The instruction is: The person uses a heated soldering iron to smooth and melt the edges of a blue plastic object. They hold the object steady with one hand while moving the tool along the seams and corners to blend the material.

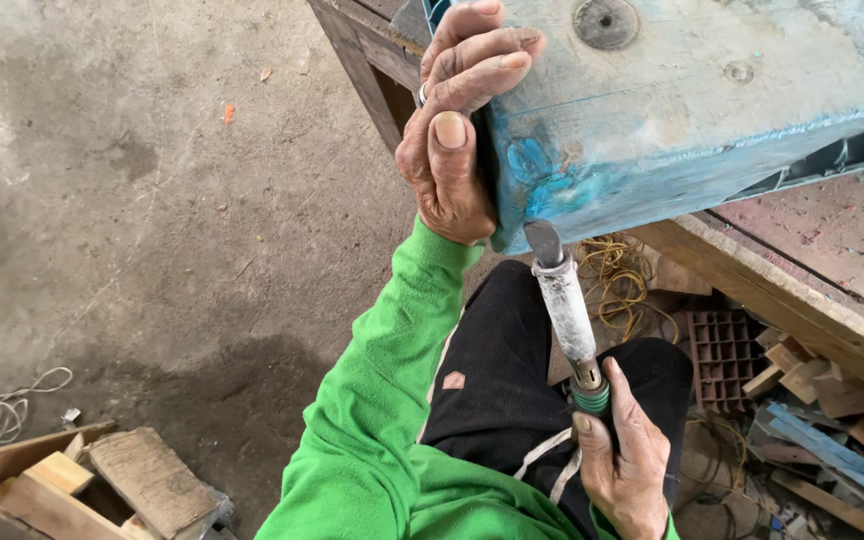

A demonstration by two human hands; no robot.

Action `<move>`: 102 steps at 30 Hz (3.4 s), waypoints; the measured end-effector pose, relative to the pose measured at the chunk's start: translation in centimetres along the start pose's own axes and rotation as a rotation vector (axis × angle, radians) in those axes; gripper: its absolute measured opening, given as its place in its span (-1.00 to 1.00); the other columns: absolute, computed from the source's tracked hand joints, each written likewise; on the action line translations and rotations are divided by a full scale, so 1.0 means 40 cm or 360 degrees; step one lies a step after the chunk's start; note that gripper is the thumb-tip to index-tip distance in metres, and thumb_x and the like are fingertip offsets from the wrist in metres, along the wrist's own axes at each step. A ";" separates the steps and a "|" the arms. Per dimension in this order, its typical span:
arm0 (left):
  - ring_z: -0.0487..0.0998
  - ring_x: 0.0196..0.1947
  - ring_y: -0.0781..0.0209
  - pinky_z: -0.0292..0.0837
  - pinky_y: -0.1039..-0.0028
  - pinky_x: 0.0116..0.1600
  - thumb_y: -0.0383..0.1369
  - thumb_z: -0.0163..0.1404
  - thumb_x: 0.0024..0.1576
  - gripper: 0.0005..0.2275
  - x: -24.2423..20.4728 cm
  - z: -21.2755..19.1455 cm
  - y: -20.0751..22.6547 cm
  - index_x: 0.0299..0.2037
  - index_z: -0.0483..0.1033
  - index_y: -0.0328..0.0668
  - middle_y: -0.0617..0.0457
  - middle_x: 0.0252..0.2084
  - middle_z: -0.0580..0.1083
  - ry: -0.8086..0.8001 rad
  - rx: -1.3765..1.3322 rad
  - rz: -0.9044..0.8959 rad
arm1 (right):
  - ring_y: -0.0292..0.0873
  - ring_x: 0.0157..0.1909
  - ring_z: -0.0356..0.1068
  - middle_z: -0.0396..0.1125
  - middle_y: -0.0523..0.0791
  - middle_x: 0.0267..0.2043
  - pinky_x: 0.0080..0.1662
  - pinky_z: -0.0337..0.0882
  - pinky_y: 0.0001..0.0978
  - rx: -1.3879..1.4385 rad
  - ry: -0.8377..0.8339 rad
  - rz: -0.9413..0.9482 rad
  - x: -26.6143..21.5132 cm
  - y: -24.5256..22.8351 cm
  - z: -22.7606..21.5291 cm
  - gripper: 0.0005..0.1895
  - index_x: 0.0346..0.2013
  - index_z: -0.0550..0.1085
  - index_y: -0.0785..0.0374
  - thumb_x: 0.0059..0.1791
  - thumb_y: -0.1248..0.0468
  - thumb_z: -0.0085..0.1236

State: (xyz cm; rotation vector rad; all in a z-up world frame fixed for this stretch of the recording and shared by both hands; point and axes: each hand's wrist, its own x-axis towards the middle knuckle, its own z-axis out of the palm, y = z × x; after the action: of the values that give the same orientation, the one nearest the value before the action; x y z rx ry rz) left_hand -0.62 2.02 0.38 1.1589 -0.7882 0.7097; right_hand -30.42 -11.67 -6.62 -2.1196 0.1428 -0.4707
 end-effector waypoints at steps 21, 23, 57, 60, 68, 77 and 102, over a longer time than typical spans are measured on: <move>0.30 0.36 0.27 0.11 0.33 0.52 -0.07 -0.35 0.43 -0.54 -0.002 0.001 -0.016 0.11 0.62 -0.14 0.14 0.09 0.61 0.0014 -0.0043 0.0036 | -0.35 -0.35 0.44 0.48 -0.05 -0.20 -0.27 0.48 -0.52 0.0084 0.0057 0.0084 0.014 -0.004 0.045 -0.41 0.38 0.22 0.49 0.05 0.41 0.06; 0.30 0.37 0.28 0.11 0.35 0.52 -0.08 -0.35 0.43 -0.54 0.000 0.003 -0.015 0.11 0.61 -0.13 0.15 0.10 0.61 0.0010 -0.0059 0.0060 | -0.32 -0.29 0.46 0.48 0.00 -0.12 -0.22 0.48 -0.50 0.0032 0.0050 -0.0039 0.005 -0.004 0.039 -0.42 0.35 0.24 0.50 0.05 0.39 0.08; 0.33 0.35 0.31 0.09 0.36 0.54 -0.05 -0.35 0.43 -0.54 -0.006 0.012 -0.016 0.11 0.63 -0.08 0.14 0.10 0.62 0.0060 -0.0057 0.0066 | -0.14 -0.11 0.55 0.47 0.11 -0.03 -0.07 0.53 -0.41 0.0042 0.0070 -0.0255 0.026 0.063 -0.003 -0.46 0.30 0.30 0.50 0.05 0.32 0.12; 0.33 0.36 0.29 0.10 0.34 0.54 -0.06 -0.34 0.45 -0.54 -0.012 0.014 -0.013 0.11 0.63 -0.10 0.13 0.09 0.62 0.0085 -0.0001 0.0047 | -0.18 -0.17 0.56 0.49 0.10 -0.05 -0.13 0.54 -0.44 0.0023 0.0031 -0.0153 0.027 0.067 -0.003 -0.45 0.29 0.31 0.51 0.04 0.32 0.14; 0.33 0.36 0.28 0.10 0.34 0.53 -0.06 -0.36 0.43 -0.53 0.001 0.014 -0.012 0.11 0.62 -0.10 0.12 0.11 0.61 0.0047 -0.0062 0.0077 | -0.19 -0.18 0.57 0.50 0.09 -0.04 -0.13 0.54 -0.43 -0.0029 0.0097 -0.0188 0.051 0.056 -0.001 -0.45 0.29 0.30 0.52 0.03 0.34 0.15; 0.34 0.34 0.23 0.10 0.30 0.52 -0.05 -0.36 0.43 -0.54 0.003 0.018 -0.007 0.10 0.62 -0.10 0.11 0.11 0.61 0.0060 -0.0039 0.0075 | -0.08 -0.02 0.55 0.46 0.13 0.02 0.02 0.54 -0.35 0.0026 0.0138 -0.0232 0.067 0.053 0.007 -0.44 0.31 0.28 0.52 0.06 0.34 0.14; 0.32 0.35 0.26 0.10 0.34 0.52 -0.08 -0.35 0.43 -0.54 -0.004 0.016 -0.023 0.08 0.62 -0.13 0.10 0.12 0.61 0.0058 -0.0118 0.0104 | -0.16 -0.08 0.55 0.49 0.06 -0.03 -0.05 0.50 -0.41 0.0099 -0.0079 -0.0047 0.026 0.027 0.002 -0.42 0.32 0.30 0.46 0.02 0.31 0.15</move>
State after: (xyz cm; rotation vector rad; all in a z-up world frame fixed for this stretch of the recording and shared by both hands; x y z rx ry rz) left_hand -0.06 1.15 -0.07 1.0545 -0.8178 0.7478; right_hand -29.35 -12.50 -7.24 -2.0729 0.0680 -0.4340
